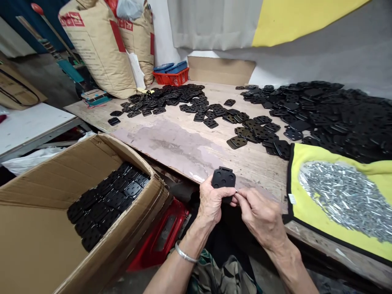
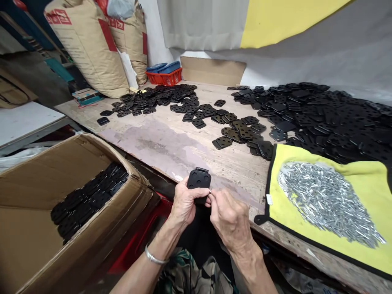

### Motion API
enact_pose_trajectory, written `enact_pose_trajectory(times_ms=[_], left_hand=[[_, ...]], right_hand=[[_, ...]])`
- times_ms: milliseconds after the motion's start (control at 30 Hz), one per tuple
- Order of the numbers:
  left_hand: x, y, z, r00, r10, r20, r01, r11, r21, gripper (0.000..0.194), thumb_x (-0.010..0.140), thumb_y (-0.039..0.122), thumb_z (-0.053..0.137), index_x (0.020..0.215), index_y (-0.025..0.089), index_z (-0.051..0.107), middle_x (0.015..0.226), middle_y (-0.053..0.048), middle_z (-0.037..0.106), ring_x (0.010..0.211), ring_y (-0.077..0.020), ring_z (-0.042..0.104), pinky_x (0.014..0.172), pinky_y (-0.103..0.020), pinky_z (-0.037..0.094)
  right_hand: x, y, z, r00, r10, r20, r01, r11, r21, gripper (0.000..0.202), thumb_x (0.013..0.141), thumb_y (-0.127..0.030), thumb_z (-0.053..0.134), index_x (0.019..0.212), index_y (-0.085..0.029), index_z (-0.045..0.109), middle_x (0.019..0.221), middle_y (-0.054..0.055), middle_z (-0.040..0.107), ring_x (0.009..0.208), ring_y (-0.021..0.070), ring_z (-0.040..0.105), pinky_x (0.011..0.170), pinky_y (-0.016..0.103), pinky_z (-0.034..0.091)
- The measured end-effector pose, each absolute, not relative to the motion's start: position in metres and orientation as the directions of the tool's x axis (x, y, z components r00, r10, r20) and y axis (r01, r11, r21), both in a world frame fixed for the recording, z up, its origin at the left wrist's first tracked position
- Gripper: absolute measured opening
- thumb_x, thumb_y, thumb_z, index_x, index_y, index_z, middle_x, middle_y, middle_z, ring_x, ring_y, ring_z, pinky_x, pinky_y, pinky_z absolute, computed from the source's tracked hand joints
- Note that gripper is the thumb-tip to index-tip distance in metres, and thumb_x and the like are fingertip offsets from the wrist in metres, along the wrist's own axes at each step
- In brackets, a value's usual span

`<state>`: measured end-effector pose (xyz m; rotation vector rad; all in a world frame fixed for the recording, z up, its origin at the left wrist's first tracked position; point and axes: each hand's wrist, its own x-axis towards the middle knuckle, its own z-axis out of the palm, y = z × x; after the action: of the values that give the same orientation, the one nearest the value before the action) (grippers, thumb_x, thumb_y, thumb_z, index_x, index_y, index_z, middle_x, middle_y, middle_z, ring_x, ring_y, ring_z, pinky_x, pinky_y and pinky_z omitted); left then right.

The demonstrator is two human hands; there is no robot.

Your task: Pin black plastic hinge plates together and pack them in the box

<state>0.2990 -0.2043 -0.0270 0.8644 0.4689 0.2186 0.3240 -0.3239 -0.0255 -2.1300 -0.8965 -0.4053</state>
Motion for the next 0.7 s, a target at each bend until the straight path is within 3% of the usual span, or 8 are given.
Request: enact_pose_trajectory(times_ms=[233,367,467,567,633,700], left_hand=[[0.278,-0.202,-0.023,0.886,0.315,-0.341,0.047,0.671,0.740,0.029,0.053,0.010,0.070,0.077,0.014,0.054,0.051,0.003,0.059,0.039,-0.0120,0.054,0.035,-0.020,0.044],[0.260,-0.200,-0.018,0.904,0.304,-0.299,0.109,0.513,0.851,0.025,0.060,0.016,0.068,0.084,0.013,0.059,0.062,-0.002,0.064,0.050,-0.0151,0.061,0.042,-0.022,0.047],[0.246,-0.195,-0.016,0.913,0.290,-0.288,0.198,0.302,0.932,0.020,0.070,0.023,0.061,0.089,0.014,0.062,0.063,-0.001,0.061,0.054,-0.0162,0.062,0.045,-0.023,0.047],[0.234,-0.192,-0.014,0.927,0.345,-0.144,0.191,-0.105,0.976,0.019,0.077,0.022,0.054,0.092,0.017,0.066,0.063,0.000,0.060,0.057,-0.0151,0.060,0.053,-0.025,0.047],[0.229,-0.191,-0.014,0.930,0.368,0.007,0.142,-0.376,0.916,0.020,0.078,0.017,0.052,0.091,0.019,0.067,0.068,-0.001,0.063,0.064,-0.0155,0.061,0.063,-0.025,0.047],[0.226,-0.191,-0.014,0.929,0.358,0.093,0.120,-0.530,0.839,0.021,0.079,0.013,0.050,0.090,0.020,0.067,0.075,-0.003,0.067,0.070,-0.0164,0.063,0.068,-0.026,0.046]], right_hand=[[0.299,-0.321,-0.032,0.765,0.302,0.569,0.639,-0.249,-0.728,0.012,0.089,-0.013,0.057,0.088,-0.019,0.067,0.073,0.000,0.065,0.058,0.0097,0.059,0.053,0.020,0.049],[0.300,-0.325,-0.028,0.858,0.194,0.476,0.508,-0.175,-0.844,0.010,0.089,-0.016,0.058,0.089,-0.021,0.068,0.078,-0.002,0.062,0.057,0.0081,0.057,0.052,0.020,0.049],[0.310,-0.329,-0.017,0.832,0.214,0.513,0.552,-0.218,-0.805,0.007,0.086,-0.018,0.064,0.084,-0.022,0.069,0.084,-0.001,0.066,0.072,0.0115,0.063,0.067,0.022,0.051],[0.317,-0.327,-0.006,0.753,0.337,0.565,0.650,-0.248,-0.718,0.006,0.084,-0.018,0.067,0.081,-0.021,0.070,0.084,0.000,0.070,0.081,0.0145,0.066,0.076,0.024,0.051],[0.319,-0.324,0.000,0.716,0.395,0.576,0.686,-0.246,-0.685,0.006,0.084,-0.018,0.066,0.081,-0.021,0.070,0.083,-0.001,0.071,0.080,0.0148,0.067,0.076,0.024,0.052],[0.320,-0.321,0.003,0.681,0.448,0.579,0.714,-0.234,-0.660,0.006,0.084,-0.017,0.065,0.082,-0.021,0.070,0.083,-0.001,0.071,0.079,0.0148,0.068,0.074,0.023,0.053]])
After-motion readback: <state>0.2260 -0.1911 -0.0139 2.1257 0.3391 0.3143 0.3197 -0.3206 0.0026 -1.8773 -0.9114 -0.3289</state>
